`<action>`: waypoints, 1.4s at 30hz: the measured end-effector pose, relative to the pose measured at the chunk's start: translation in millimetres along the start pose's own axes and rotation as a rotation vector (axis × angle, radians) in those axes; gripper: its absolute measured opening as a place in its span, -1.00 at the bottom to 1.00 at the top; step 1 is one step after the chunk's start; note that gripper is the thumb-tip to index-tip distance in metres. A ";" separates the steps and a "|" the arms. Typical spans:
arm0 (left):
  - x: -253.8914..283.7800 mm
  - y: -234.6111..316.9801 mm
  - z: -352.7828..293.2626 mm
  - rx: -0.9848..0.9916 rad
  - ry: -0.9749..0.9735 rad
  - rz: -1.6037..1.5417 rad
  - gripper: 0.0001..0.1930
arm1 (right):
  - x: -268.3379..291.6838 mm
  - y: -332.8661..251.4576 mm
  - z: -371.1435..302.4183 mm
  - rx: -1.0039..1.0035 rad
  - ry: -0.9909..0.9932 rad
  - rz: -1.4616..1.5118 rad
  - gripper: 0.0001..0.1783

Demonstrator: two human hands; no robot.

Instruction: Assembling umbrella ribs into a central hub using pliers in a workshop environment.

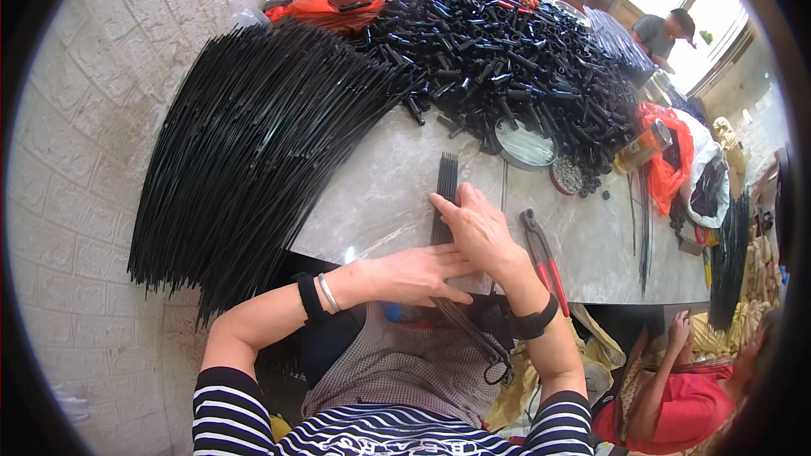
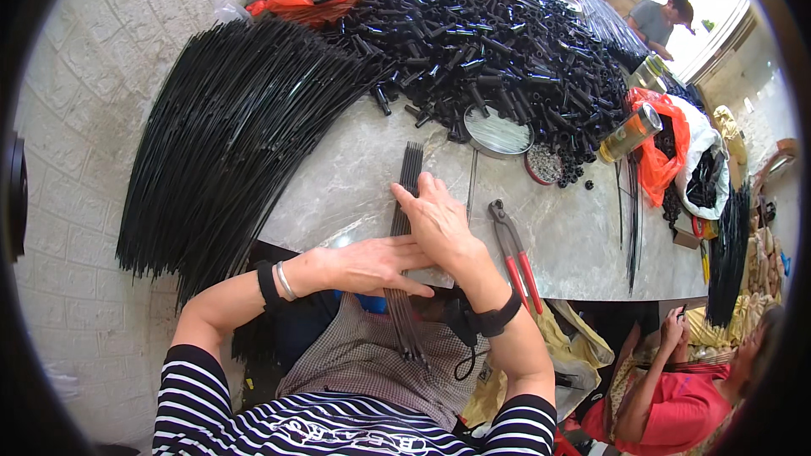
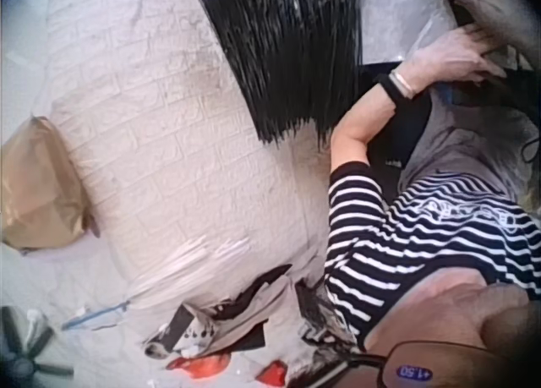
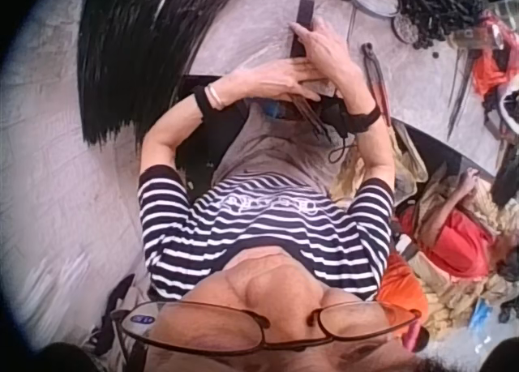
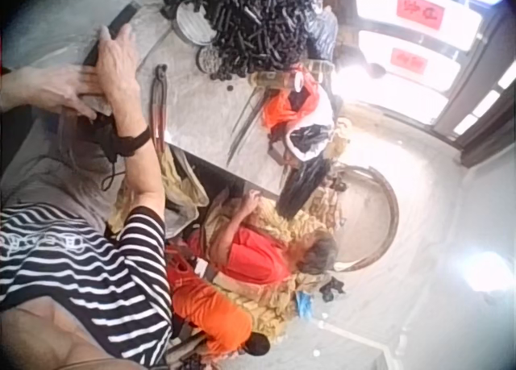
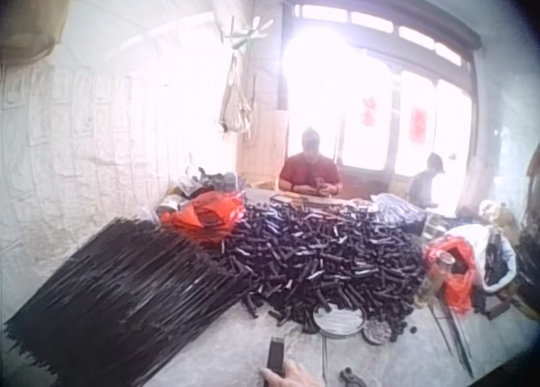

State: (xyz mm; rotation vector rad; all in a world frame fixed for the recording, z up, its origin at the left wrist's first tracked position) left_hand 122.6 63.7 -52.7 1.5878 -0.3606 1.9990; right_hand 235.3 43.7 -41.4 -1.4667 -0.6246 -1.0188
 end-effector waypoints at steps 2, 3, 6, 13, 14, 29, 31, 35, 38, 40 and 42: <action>-0.4 0.1 -1.1 0.003 -0.029 -0.005 -0.38 | -1.0 -2.2 1.2 0.006 -0.024 -0.031 -0.55; 0.9 0.0 -1.9 0.006 -0.022 0.026 -0.40 | 0.2 -3.8 0.7 0.009 -0.023 -0.033 -0.55; 1.8 -2.3 -5.6 0.021 0.003 0.059 -0.44 | 0.5 -5.8 2.6 0.001 -0.022 -0.045 -0.55; 2.0 -1.0 -12.3 0.042 -0.064 0.125 -0.44 | 24.0 12.2 8.3 -0.015 0.106 0.269 -0.59; 2.4 -0.7 -9.7 0.029 -0.055 0.127 -0.44 | 38.8 24.9 9.3 -0.048 0.108 0.391 -0.63; -7.7 -3.0 -9.2 0.018 -0.175 0.141 -0.35 | 86.3 135.6 52.1 -0.059 0.393 -0.262 -0.89; -7.8 -3.4 -8.5 0.027 -0.159 0.118 -0.35 | 82.8 141.5 52.8 -0.083 0.399 -0.258 -0.89; -8.4 -2.8 -7.9 0.014 -0.169 0.158 -0.34 | 89.5 139.3 47.1 -0.105 0.426 -0.173 -0.90; -9.5 -2.7 -8.3 0.020 -0.155 0.161 -0.32 | 96.3 135.4 41.2 -0.111 0.478 -0.042 -0.89; -7.7 -3.2 -8.8 0.026 -0.165 0.140 -0.30 | 103.7 127.9 39.4 -0.091 0.517 0.003 -0.89; -6.9 -3.6 -7.5 0.025 -0.175 0.147 -0.30 | 110.8 114.5 34.0 -0.073 0.552 0.052 -0.88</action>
Point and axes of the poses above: each hand's wrist, its own z-axis towards the middle knuckle, its own x-axis out of the back of the hand, y = z × x, the point moved 5 cm from there along z, towards the middle knuckle, and after that the axes turned 15 degrees about z, right-handed, at the moved point
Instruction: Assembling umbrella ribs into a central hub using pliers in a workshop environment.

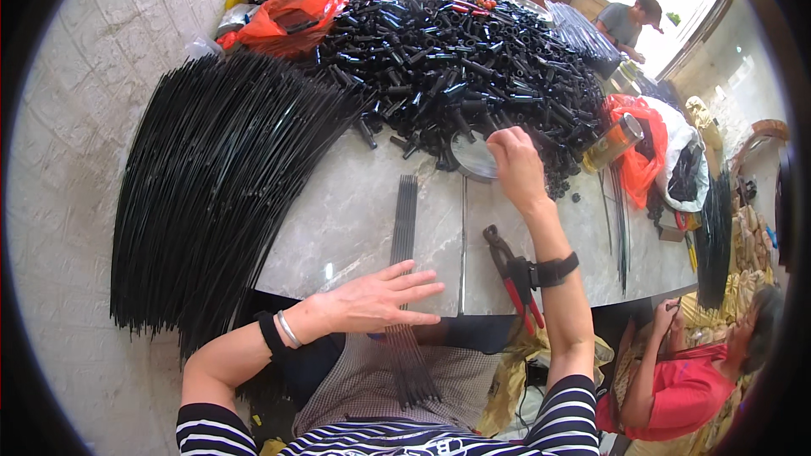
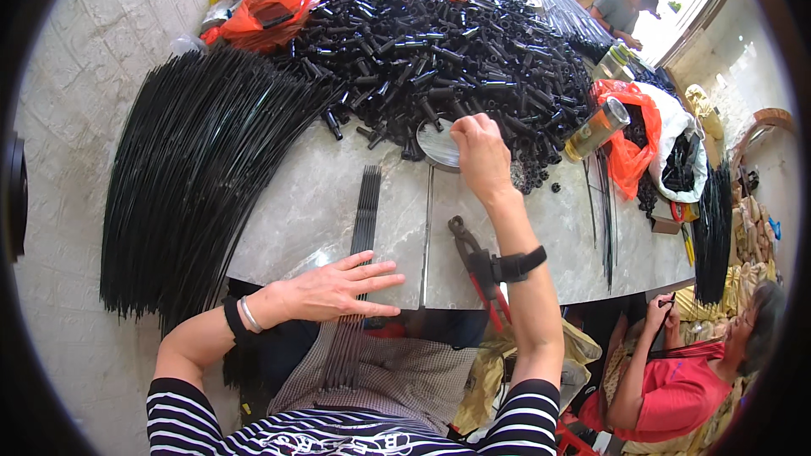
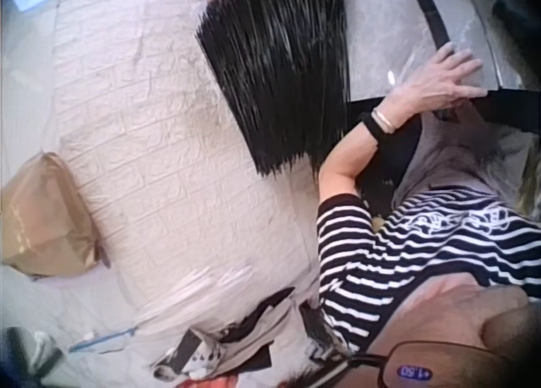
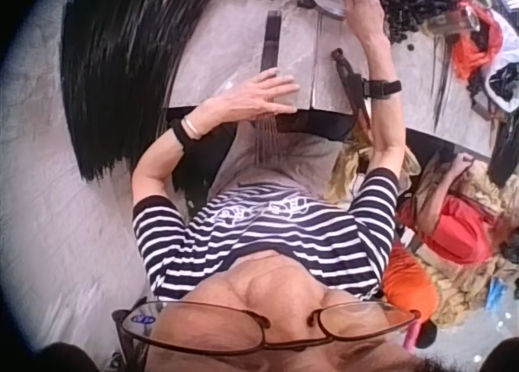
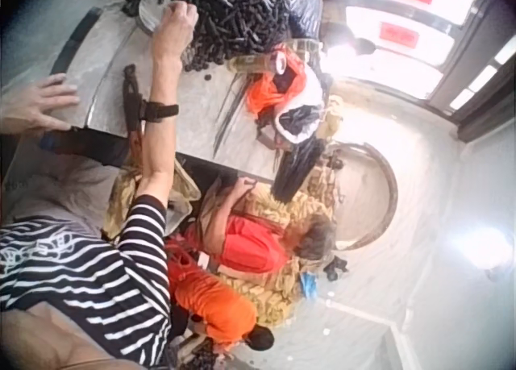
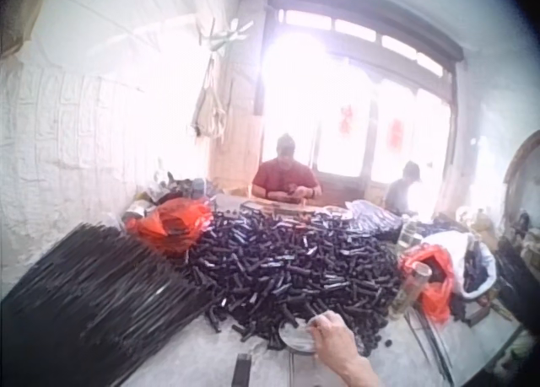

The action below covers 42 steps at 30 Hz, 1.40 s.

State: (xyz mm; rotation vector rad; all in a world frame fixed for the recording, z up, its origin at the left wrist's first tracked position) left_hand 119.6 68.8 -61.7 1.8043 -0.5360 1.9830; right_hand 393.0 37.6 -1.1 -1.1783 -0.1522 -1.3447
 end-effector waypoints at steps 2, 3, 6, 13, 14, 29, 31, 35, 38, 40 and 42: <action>-0.5 -0.2 -0.8 0.013 -0.015 0.011 -0.29 | 3.2 -18.1 -1.8 0.029 -0.021 0.128 -0.88; -1.4 0.0 -1.9 0.015 0.006 -0.004 -0.29 | -2.2 -27.4 -6.3 0.074 -0.067 0.169 -0.88; 3.3 -0.5 -0.4 0.008 0.020 -0.029 -0.31 | -28.6 -38.4 -25.9 0.111 -0.233 0.111 -0.88; 7.9 -0.2 0.4 -0.003 0.106 -0.066 -0.44 | -66.0 -39.2 -39.0 0.135 -0.307 -0.052 -0.88; 6.9 -0.4 0.2 -0.001 0.104 -0.068 -0.44 | -67.0 -39.2 -38.5 0.140 -0.294 -0.059 -0.88; 6.5 -1.8 -0.5 0.000 0.114 -0.078 -0.45 | -62.0 -47.0 -29.5 0.123 -0.249 -0.004 -0.87; 5.6 -1.5 -0.7 -0.008 0.109 -0.058 -0.43 | -67.3 -58.1 -27.7 0.150 -0.256 0.085 -0.88; 4.2 -1.7 -0.4 0.001 0.096 -0.085 -0.30 | -84.9 -63.9 -23.5 0.182 -0.256 0.155 -0.88; 5.1 -2.1 1.2 -0.003 0.083 -0.114 -0.29 | -95.0 -58.7 -22.8 0.210 -0.316 -0.060 -0.88; 4.2 -2.3 1.2 -0.010 0.077 -0.095 -0.29 | -95.9 -50.3 -16.2 0.173 -0.355 -0.019 -0.88; 4.5 -2.1 0.1 -0.005 0.095 -0.102 -0.31 | -93.6 -45.4 -13.0 0.137 -0.389 0.019 -0.87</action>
Point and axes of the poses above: each hand's wrist, its own z-axis towards the middle knuckle, its own x-axis out of the back of the hand, y = z × x, the point moved 5 cm from there along z, towards the middle knuckle, and after that the axes turned 15 degrees about z, right-handed, at the moved point
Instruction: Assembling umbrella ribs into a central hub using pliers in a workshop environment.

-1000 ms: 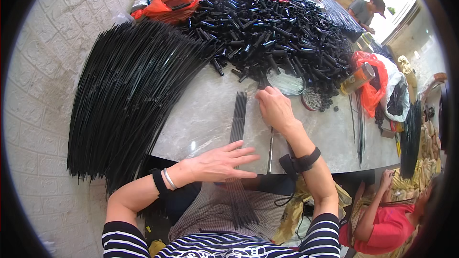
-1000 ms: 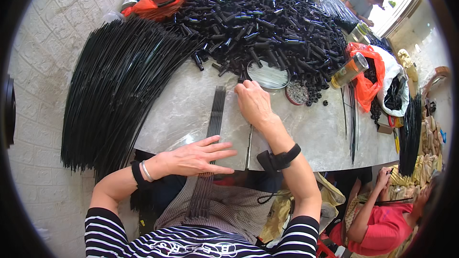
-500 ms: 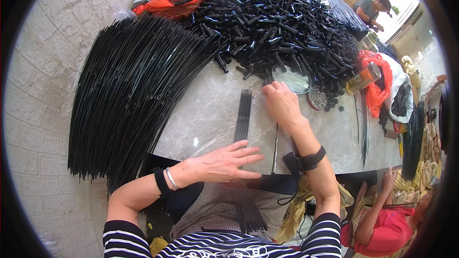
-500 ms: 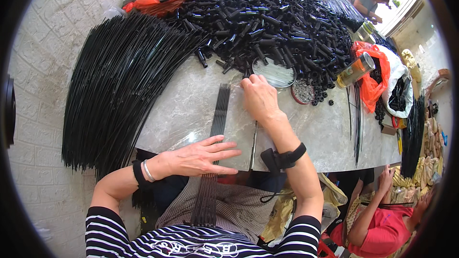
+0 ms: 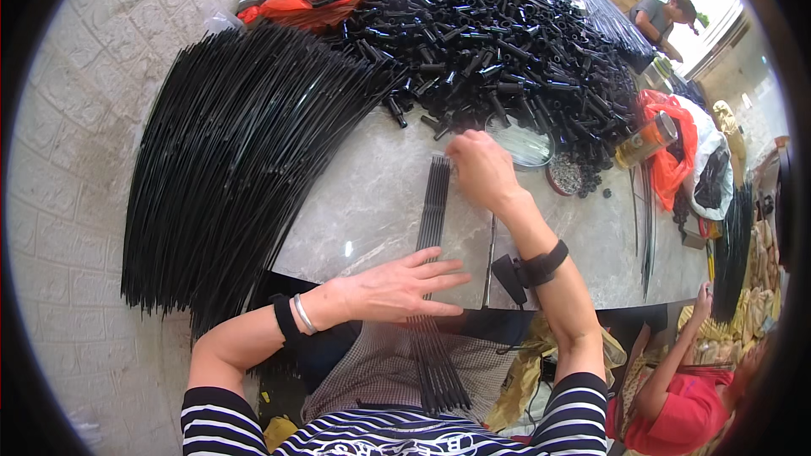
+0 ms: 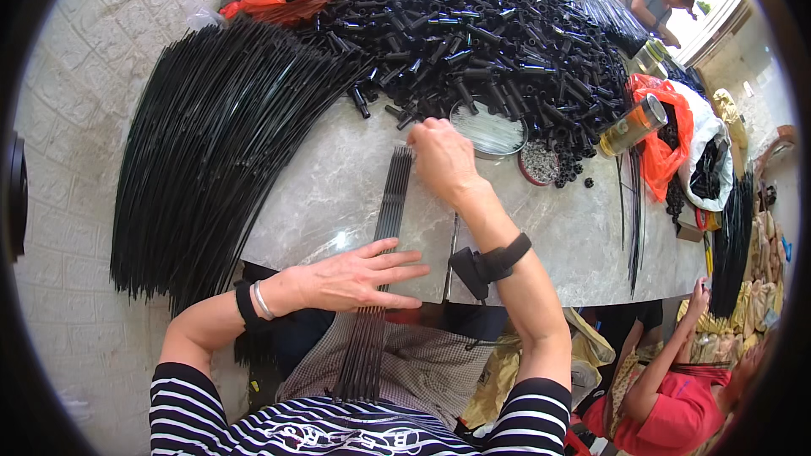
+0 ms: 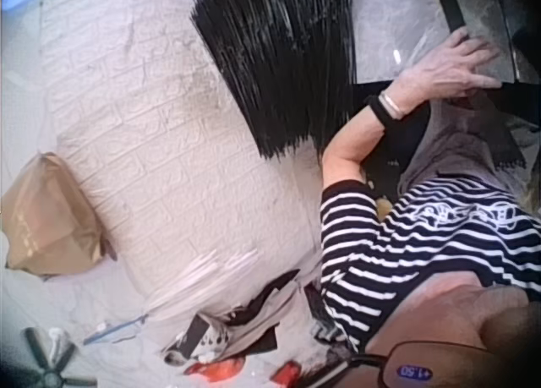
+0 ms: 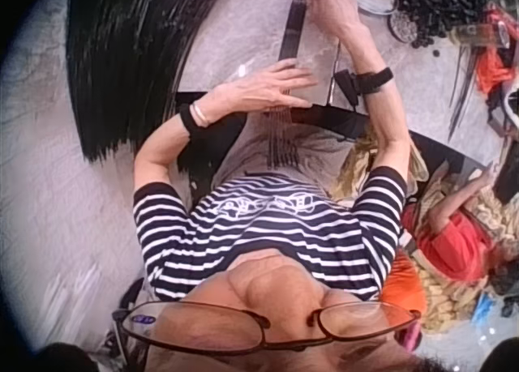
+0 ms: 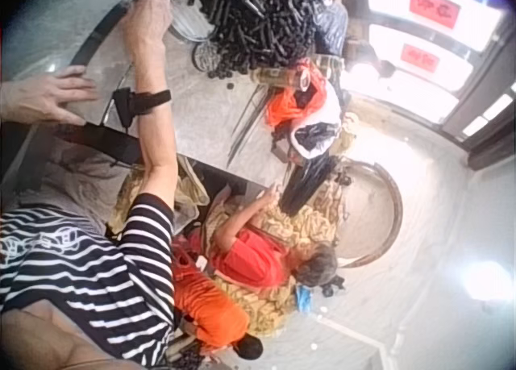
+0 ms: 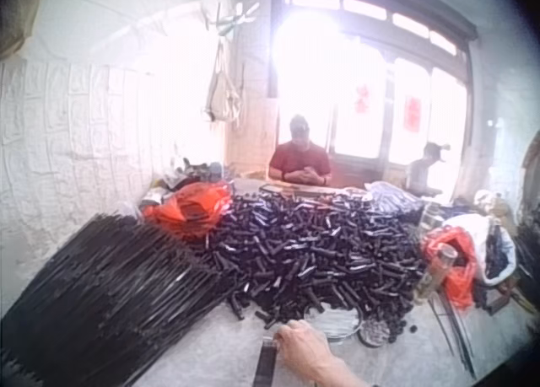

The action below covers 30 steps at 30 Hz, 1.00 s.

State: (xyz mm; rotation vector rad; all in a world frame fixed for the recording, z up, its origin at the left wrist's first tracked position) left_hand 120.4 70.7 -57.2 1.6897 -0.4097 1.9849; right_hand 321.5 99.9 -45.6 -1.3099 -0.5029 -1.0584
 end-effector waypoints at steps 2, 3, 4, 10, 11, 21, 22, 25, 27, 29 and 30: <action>0.6 0.8 -1.0 0.014 0.018 -0.013 -0.32 | 14.5 1.9 -1.6 -0.058 0.211 0.138 -0.86; 1.1 1.2 -0.6 0.012 0.016 -0.008 -0.34 | 16.5 0.7 -3.6 -0.031 0.225 0.173 -0.86; 0.8 0.7 -0.4 0.007 0.014 -0.004 -0.36 | 16.4 -0.1 -5.8 -0.032 0.224 0.174 -0.86; -1.9 0.1 -1.3 -0.019 0.028 0.039 -0.39 | 14.4 2.0 -22.0 -0.075 0.091 -0.017 -0.86; -2.5 0.1 -1.6 -0.016 0.026 0.037 -0.39 | 15.0 4.5 -24.6 -0.048 0.098 -0.066 -0.86; -0.5 0.1 3.9 0.001 0.012 -0.024 -0.41 | 14.8 10.7 -32.0 -0.008 0.111 -0.124 -0.85; -0.6 0.1 0.9 0.002 0.008 -0.010 -0.41 | 12.9 7.9 -30.1 -0.006 0.106 -0.126 -0.85; -1.7 -0.1 -3.2 0.008 0.016 -0.019 -0.40 | 10.7 3.5 -27.6 -0.023 0.100 -0.141 -0.85; -1.5 -0.2 -2.3 0.009 0.011 -0.021 -0.40 | 11.6 4.6 -28.8 -0.033 0.119 -0.118 -0.86; -1.1 -0.1 -1.0 0.008 0.009 -0.021 -0.40 | 12.7 5.2 -30.1 -0.023 0.130 -0.107 -0.86; -0.9 -0.1 -0.6 0.009 0.011 -0.021 -0.40 | 13.3 4.9 -30.6 -0.011 0.141 -0.097 -0.86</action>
Point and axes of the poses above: each hand's wrist, its own z-axis towards the middle knuckle, its own x-axis out of the back of the hand, y = z × x, the point moved 5 cm from there along z, towards the middle knuckle, and after that the axes turned 15 degrees about z, right-handed, at the moved point
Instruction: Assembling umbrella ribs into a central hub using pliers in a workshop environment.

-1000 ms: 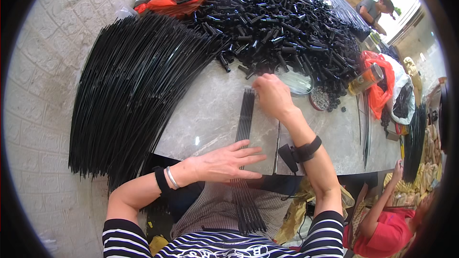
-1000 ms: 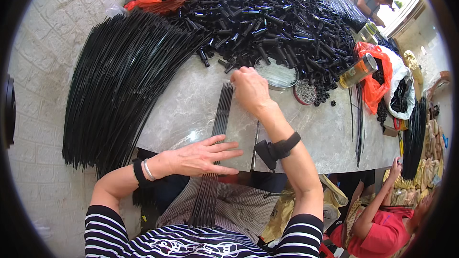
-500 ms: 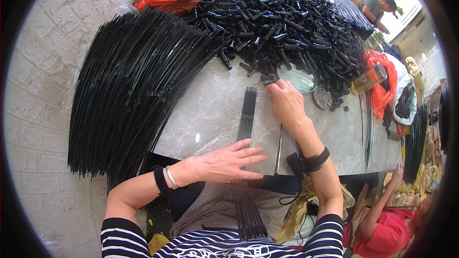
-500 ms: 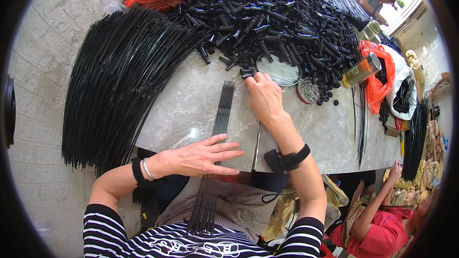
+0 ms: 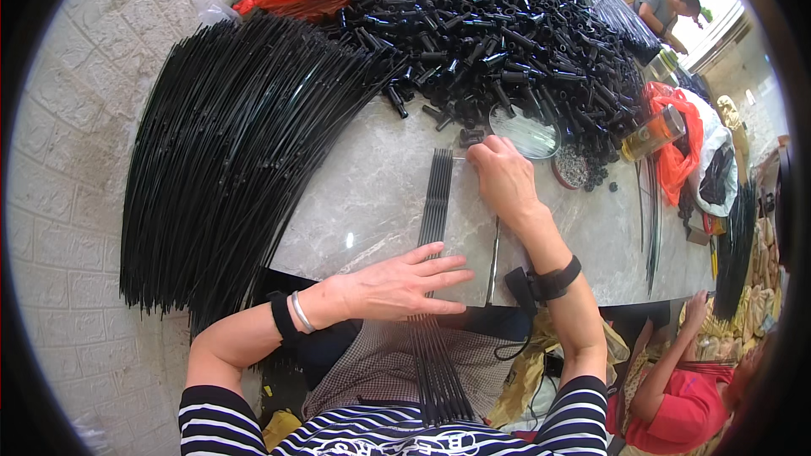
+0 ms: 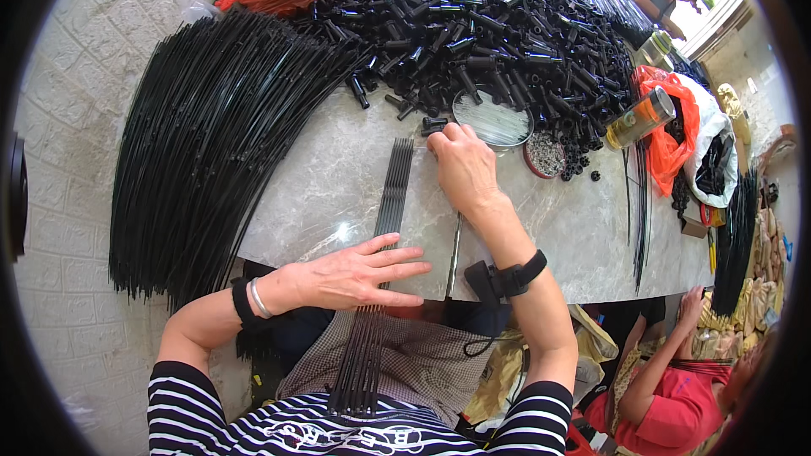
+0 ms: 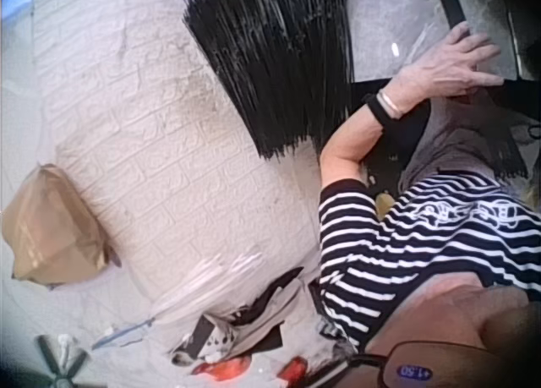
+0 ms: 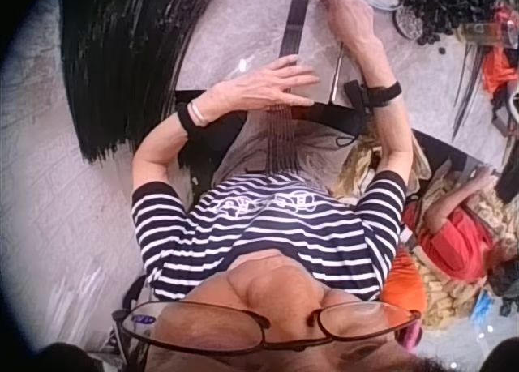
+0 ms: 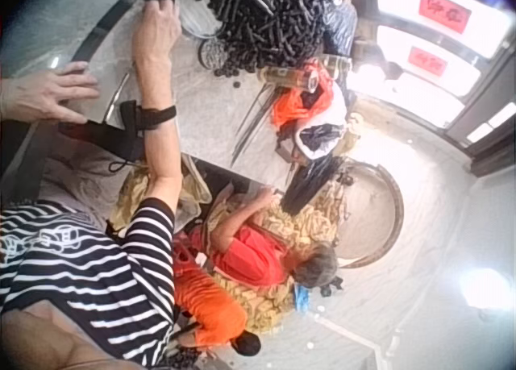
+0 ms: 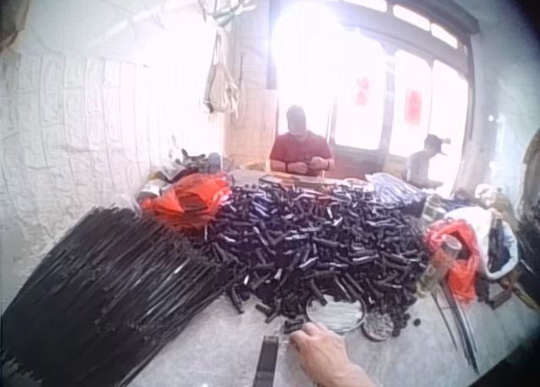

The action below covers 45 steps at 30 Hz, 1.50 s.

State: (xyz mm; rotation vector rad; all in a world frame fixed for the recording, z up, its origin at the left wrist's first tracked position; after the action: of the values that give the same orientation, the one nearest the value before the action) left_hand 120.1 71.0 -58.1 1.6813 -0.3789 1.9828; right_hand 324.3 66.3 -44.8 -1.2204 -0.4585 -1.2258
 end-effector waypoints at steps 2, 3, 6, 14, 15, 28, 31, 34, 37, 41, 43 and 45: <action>-0.5 -0.2 0.3 0.001 0.002 0.000 -0.40 | -0.4 1.1 -0.2 -0.002 -0.009 -0.005 -0.85; -0.6 -0.2 0.2 0.004 0.010 -0.002 -0.40 | -0.8 1.4 -0.3 -0.004 -0.019 -0.011 -0.85; -1.7 0.0 0.4 0.008 0.028 -0.009 -0.40 | 0.3 -1.5 -0.3 0.002 -0.002 -0.031 -0.85; -0.5 -0.6 0.5 0.015 0.013 -0.020 -0.40 | 1.1 -0.2 -2.5 -0.006 0.017 0.006 -0.85; -0.5 -0.5 0.4 0.012 0.011 -0.011 -0.40 | 1.4 -0.9 -2.4 -0.005 0.021 0.008 -0.85; 2.3 0.0 1.6 -0.012 0.018 0.046 -0.46 | 0.0 0.5 -3.5 0.022 0.046 0.011 -0.89; 2.5 -0.3 1.2 -0.008 0.008 0.029 -0.46 | 0.0 -0.9 -3.4 0.015 0.032 -0.006 -0.86; 3.4 -0.3 1.8 -0.012 0.000 0.023 -0.46 | -0.4 -1.9 -3.3 0.014 0.033 0.004 -0.87; 3.1 0.0 1.9 -0.014 -0.003 0.031 -0.45 | -3.1 -2.5 -2.2 0.035 0.017 -0.028 -0.87; 0.5 -0.7 0.5 0.018 -0.029 -0.013 -0.36 | -3.0 -1.8 -3.6 0.009 0.044 0.046 -0.86; 0.1 -0.4 0.3 0.016 -0.036 -0.001 -0.37 | -1.5 -1.6 -4.3 -0.006 0.065 0.095 -0.85; 0.3 -0.5 0.9 0.019 -0.035 -0.002 -0.36 | -1.6 -2.3 -3.8 -0.014 0.022 0.064 -0.84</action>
State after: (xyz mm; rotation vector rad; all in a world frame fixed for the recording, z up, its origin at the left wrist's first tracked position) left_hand 121.1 71.0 -57.8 1.7301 -0.3720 1.9640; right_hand 320.5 64.0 -46.5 -1.2231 -0.3922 -1.1885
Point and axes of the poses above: each hand's wrist, its own z-axis towards the middle knuckle, its own x-axis out of the back of the hand, y = z × x, the point moved 5 cm from there along z, towards the middle knuckle, and after that the axes turned 15 degrees about z, right-handed, at the moved point
